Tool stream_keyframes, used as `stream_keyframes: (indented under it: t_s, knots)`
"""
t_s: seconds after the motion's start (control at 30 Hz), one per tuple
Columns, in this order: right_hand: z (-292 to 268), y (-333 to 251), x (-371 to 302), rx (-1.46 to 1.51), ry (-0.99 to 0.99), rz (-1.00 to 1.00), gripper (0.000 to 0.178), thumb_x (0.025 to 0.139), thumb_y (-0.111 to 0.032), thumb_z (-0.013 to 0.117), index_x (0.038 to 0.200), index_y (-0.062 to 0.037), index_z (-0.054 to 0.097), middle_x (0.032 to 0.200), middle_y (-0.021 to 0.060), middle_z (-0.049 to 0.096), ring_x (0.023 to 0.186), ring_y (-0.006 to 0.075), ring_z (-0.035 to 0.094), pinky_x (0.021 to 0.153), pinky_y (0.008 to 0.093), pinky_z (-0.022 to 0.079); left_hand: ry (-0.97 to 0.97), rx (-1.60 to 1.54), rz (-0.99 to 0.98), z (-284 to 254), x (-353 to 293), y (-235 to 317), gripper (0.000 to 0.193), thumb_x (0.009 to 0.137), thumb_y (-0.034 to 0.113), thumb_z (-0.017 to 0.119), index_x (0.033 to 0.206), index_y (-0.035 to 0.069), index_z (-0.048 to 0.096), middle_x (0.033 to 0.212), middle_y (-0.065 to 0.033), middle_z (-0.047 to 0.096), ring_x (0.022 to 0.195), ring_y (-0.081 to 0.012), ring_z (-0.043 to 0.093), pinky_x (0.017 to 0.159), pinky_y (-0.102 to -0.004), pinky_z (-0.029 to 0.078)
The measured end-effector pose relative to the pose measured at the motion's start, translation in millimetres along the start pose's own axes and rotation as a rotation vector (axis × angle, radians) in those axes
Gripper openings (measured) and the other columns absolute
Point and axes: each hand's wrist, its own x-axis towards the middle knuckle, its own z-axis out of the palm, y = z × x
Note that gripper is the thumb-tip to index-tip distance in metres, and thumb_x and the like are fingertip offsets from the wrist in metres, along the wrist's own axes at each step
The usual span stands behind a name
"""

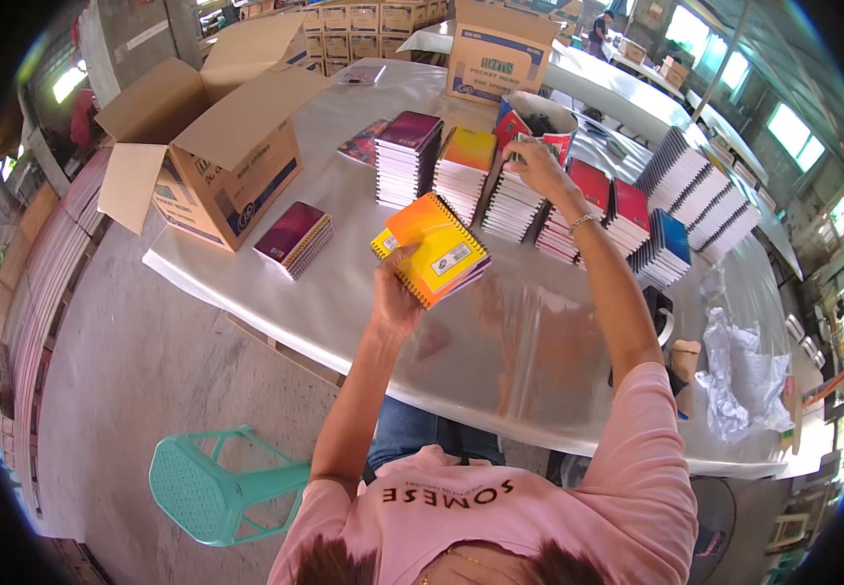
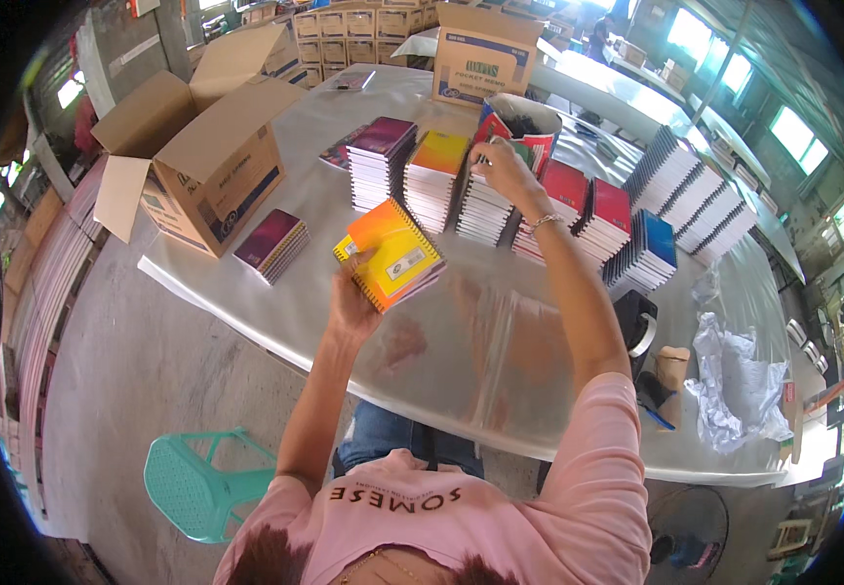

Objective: The person selects notebooks of different colors to form a stack, slides the stack into a plastic sleeve, seals the sleeve using tape from a dispenser, and places the sealed bundle on a table.

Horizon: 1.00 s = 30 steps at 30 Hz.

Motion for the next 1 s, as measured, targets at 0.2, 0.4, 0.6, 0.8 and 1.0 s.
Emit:
stream_keyframes:
  t_s: [0.2, 0.4, 0.6, 0.8, 1.0]
  knots:
    - [-30, -33, -9, 0.036, 0.547, 0.254, 0.016, 0.092, -0.003, 0.049, 0.102, -0.0044, 0.060, 0.096, 0.0224, 0.061, 0.074, 0.0343, 0.061, 0.069, 0.0402, 0.048, 0.060, 0.045, -0.018, 1, 3, -8, 0.047, 0.093, 0.031, 0.055, 0.130, 0.004, 0.047, 0.122, -0.0113, 0.059, 0.109, -0.0280, 0.060, 0.093, -0.0414, 0.051]
    - [-14, -66, -68, 0.906, 0.708, 0.309, 0.018, 0.096, -0.014, 0.052, 0.105, -0.0029, 0.064, 0.098, 0.0022, 0.064, 0.086, 0.0105, 0.055, 0.075, 0.0258, 0.044, -0.050, 0.083, 0.058, 41, 6, -32, 0.062, 0.090, 0.053, 0.056, 0.130, 0.007, 0.048, 0.121, -0.0079, 0.060, 0.108, -0.0233, 0.061, 0.092, -0.0378, 0.051]
    - [-1, -125, -98, 0.813, 0.514, 0.289, 0.021, 0.095, -0.020, 0.056, 0.105, -0.0026, 0.064, 0.096, 0.0063, 0.066, 0.095, 0.0156, 0.058, 0.086, 0.0302, 0.043, 0.015, 0.284, 0.102, 51, 7, -30, 0.046, 0.091, 0.041, 0.061, 0.122, 0.008, 0.053, 0.110, -0.0046, 0.063, 0.098, -0.0152, 0.063, 0.083, -0.0312, 0.053]
    - [-30, 3, -90, -0.269, 0.409, 0.327, 0.033, 0.083, -0.014, 0.067, 0.113, -0.0008, 0.062, 0.107, 0.0218, 0.063, 0.113, 0.0363, 0.054, 0.096, 0.0457, 0.041, 0.024, 0.318, 0.019, 50, 5, -37, 0.042, 0.085, 0.030, 0.068, 0.119, 0.009, 0.054, 0.106, -0.0044, 0.062, 0.094, -0.0157, 0.063, 0.078, -0.0300, 0.053]
    - [-33, 36, -102, -0.234, 0.170, 0.324, 0.044, 0.076, -0.005, 0.070, 0.118, -0.0004, 0.060, 0.102, 0.0212, 0.064, 0.101, 0.0368, 0.060, 0.089, 0.0444, 0.047, 0.058, 0.298, -0.045, 49, 2, -33, 0.046, 0.081, 0.027, 0.071, 0.119, 0.008, 0.053, 0.107, -0.0055, 0.061, 0.097, -0.0175, 0.062, 0.080, -0.0324, 0.052]
